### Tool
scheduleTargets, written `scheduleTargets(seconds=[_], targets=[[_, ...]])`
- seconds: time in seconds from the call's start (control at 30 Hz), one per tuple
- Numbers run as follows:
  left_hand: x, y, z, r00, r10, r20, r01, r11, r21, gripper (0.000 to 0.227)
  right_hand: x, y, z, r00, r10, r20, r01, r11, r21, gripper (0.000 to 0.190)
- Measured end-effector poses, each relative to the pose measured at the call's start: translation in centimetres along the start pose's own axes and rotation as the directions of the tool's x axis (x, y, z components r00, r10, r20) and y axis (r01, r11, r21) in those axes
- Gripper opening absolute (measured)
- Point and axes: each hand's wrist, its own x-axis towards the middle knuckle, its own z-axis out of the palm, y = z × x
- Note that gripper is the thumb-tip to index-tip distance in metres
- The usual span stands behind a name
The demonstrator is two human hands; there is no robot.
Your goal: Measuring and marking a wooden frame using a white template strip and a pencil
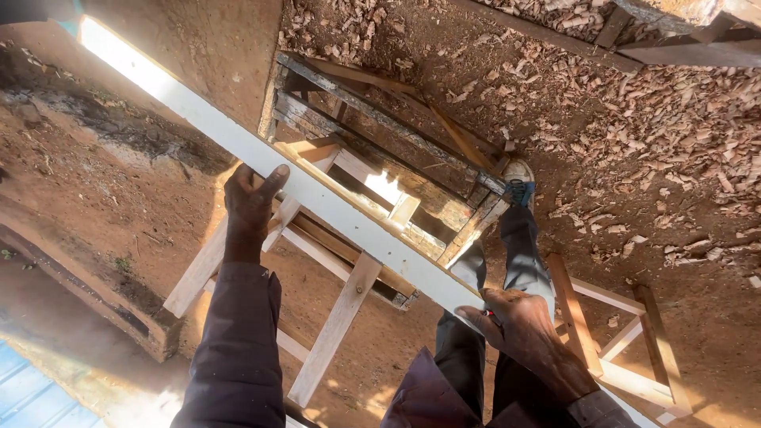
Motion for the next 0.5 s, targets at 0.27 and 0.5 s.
scheduleTargets(seconds=[0.27,0.5], targets=[[0.56,-1.07,-0.01,1.0,0.01,-0.026,-0.011,1.0,-0.009,0.054,0.34,-0.33,-0.52,0.996,0.067,0.06,-0.073,0.993,0.092,0.046],[0.28,-0.49,0.0,0.999,0.035,-0.015,-0.034,0.999,0.013,0.058,0.87,-0.42,-1.02,0.985,0.123,0.118,-0.135,0.985,0.106,0.054]])
